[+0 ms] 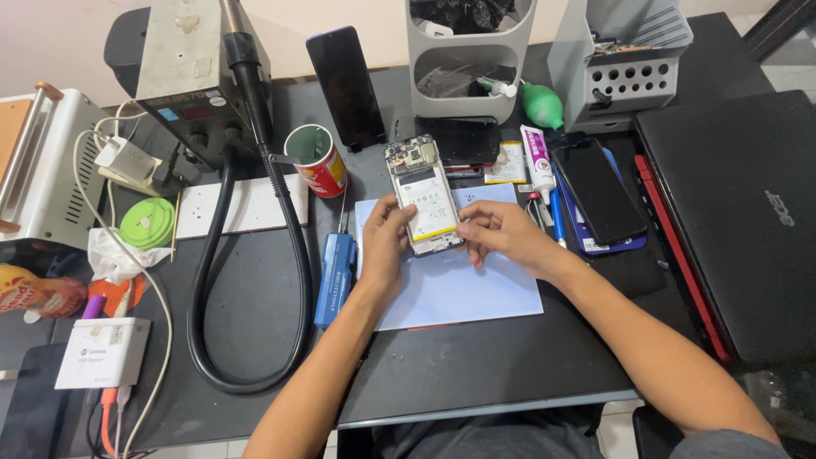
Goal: The person disassembles a smartphone by prying open the casing and removing the battery. They then reassemble the device by placing the battery back inside and closing the casing.
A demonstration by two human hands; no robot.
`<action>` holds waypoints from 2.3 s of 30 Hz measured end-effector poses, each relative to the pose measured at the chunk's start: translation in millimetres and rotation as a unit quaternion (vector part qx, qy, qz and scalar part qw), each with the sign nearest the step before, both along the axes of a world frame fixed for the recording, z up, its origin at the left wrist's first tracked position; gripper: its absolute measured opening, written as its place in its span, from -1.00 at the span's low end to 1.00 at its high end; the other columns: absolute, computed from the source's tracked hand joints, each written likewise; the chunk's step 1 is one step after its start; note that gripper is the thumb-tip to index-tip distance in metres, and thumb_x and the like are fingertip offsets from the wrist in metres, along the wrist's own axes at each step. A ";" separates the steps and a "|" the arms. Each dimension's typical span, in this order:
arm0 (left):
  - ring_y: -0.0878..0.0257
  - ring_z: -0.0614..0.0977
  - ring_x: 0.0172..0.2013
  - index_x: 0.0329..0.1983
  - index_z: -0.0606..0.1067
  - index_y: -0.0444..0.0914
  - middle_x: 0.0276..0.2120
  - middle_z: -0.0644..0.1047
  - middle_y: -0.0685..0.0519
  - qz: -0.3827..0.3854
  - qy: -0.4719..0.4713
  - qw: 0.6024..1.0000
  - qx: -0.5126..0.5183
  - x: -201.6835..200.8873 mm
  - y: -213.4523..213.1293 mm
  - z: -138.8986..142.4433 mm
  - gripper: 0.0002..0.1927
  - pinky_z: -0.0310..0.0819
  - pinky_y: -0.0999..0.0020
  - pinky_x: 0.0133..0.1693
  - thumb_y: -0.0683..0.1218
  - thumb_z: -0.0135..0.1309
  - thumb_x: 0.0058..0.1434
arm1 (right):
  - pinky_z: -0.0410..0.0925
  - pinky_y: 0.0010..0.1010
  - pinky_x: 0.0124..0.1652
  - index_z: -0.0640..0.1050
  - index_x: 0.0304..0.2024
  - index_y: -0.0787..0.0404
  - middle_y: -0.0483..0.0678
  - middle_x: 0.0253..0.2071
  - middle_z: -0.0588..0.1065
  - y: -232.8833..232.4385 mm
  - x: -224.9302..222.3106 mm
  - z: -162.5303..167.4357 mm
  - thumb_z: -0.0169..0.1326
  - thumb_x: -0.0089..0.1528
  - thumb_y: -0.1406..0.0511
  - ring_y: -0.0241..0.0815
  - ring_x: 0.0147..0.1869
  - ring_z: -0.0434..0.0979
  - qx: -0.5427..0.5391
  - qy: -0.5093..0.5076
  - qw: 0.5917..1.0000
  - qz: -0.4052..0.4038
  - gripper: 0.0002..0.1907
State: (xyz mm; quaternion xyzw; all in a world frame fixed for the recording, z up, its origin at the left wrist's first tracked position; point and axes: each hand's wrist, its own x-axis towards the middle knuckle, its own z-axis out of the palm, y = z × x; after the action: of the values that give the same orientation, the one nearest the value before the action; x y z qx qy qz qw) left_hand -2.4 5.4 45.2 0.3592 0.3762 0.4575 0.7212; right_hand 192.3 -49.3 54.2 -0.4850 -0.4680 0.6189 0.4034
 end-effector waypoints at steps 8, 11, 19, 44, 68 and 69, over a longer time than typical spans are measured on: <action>0.23 0.65 -0.08 0.21 0.30 -0.33 -0.08 0.58 -0.07 -0.002 0.006 1.000 0.020 0.4 -3.5 0.9 -0.52 0.57 0.33 -0.04 -0.22 0.07 0.22 | 0.41 -0.43 -0.42 0.49 -0.15 0.34 -0.02 -0.43 0.53 -4.0 -2.1 -8.1 0.16 0.26 0.30 -0.26 -0.47 0.56 0.005 0.016 1.000 0.024 -0.78; 0.25 0.63 -0.03 0.30 0.29 -0.36 -0.02 0.57 -0.06 0.004 0.006 0.998 0.060 -2.3 -2.2 1.5 -0.46 0.53 0.37 0.02 -0.24 0.08 0.25 | 0.41 -0.43 -0.41 0.47 -0.19 0.33 0.02 -0.43 0.55 -6.7 -5.0 -10.8 0.15 0.25 0.31 -0.24 -0.48 0.57 -0.008 0.021 0.999 0.036 -0.80; 0.21 0.67 -0.08 0.33 0.25 -0.36 -0.05 0.63 -0.11 -0.021 -0.005 0.997 0.071 -6.7 1.4 -3.3 -0.46 0.59 0.35 -0.05 -0.28 0.07 0.28 | 0.42 -0.42 -0.39 0.46 -0.08 0.32 0.01 -0.41 0.54 -6.3 -8.7 -9.8 0.16 0.24 0.33 -0.24 -0.48 0.56 -0.005 0.033 0.999 0.011 -0.74; 0.07 0.54 -0.22 0.37 0.28 -0.10 -0.01 0.50 -0.23 -0.061 0.133 0.984 0.101 -8.5 -10.2 -11.5 -0.38 0.40 0.28 -0.26 -0.02 0.02 0.21 | 0.50 -0.41 -0.25 0.51 0.12 0.22 -0.05 -0.23 0.56 -15.5 -18.2 5.4 0.13 0.27 0.33 -0.26 -0.27 0.59 0.080 0.019 0.996 0.017 -0.65; -0.31 0.54 0.13 0.42 0.24 -0.40 0.24 0.43 -0.31 -0.175 -0.255 0.943 -0.120 -11.4 -0.5 -0.6 -0.28 0.61 -0.04 -0.13 0.13 -0.40 0.32 | 0.16 -0.20 0.16 0.61 -0.02 0.18 0.01 0.02 0.52 79.9 14.5 58.9 0.40 -0.02 0.09 -0.02 0.22 0.40 0.385 -0.496 0.776 -0.062 -0.43; -0.31 0.54 0.12 0.41 0.25 -0.40 0.23 0.44 -0.31 -0.173 -0.252 0.944 -0.123 -11.4 -0.7 0.6 -0.27 0.62 -0.04 -0.13 0.12 -0.41 0.31 | 0.17 -0.21 0.17 0.61 -0.04 0.18 0.00 0.00 0.53 79.0 15.3 58.7 0.40 -0.02 0.09 -0.02 0.21 0.42 0.391 -0.493 0.774 -0.064 -0.45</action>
State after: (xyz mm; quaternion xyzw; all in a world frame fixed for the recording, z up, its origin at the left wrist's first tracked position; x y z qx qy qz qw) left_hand -13.8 4.6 45.8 0.2003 0.1674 0.3513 0.8991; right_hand 207.6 29.7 112.8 -0.5526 -0.7727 0.0310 0.3107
